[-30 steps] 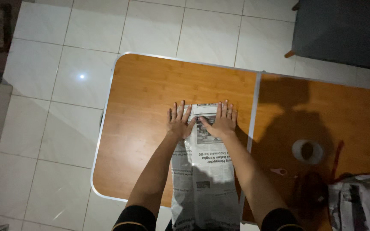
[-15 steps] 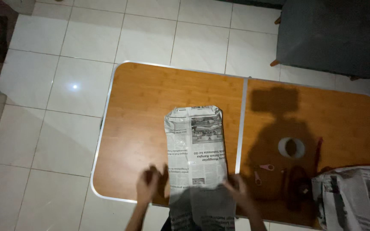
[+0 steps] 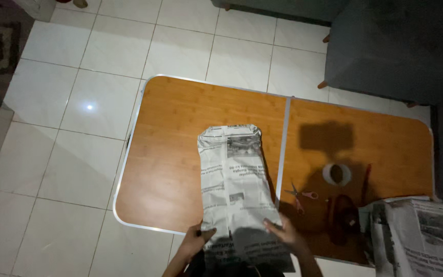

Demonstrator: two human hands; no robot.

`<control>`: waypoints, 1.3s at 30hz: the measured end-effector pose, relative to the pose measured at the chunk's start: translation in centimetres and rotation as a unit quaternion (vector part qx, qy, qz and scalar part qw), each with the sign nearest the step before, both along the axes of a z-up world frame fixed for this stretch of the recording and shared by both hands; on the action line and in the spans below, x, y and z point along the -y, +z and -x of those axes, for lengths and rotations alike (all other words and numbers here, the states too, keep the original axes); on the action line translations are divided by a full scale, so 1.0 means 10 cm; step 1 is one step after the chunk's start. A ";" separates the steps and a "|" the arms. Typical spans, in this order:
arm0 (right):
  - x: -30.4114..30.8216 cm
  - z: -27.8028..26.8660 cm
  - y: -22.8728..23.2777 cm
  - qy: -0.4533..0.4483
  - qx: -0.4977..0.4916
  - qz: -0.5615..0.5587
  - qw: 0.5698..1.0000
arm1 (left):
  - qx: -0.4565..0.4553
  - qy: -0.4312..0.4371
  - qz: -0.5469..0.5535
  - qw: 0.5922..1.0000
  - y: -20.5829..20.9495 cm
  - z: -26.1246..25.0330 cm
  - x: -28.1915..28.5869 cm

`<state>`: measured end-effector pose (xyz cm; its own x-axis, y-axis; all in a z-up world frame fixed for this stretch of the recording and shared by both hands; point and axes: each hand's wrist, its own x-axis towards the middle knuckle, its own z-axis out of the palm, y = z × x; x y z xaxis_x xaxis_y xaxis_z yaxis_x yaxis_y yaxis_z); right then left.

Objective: The person folds a newspaper sheet on a wooden table, applies clear tape to secure the folds, and trims excess paper with scissors. The person repeats folding and taping steps to form a compact wrapped package.

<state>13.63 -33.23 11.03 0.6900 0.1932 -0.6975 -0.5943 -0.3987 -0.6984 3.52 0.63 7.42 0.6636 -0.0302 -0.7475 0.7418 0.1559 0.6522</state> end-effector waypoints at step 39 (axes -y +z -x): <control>-0.61 -1.78 3.87 -0.035 0.245 -0.270 0.930 | 0.289 0.142 0.074 0.944 3.47 -1.96 -0.64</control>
<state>31.44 -27.09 49.70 0.9240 0.3665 -0.1091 -0.1623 0.1177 -0.9797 23.11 7.05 42.10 0.9565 0.1337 -0.2592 0.1832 0.4160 0.8907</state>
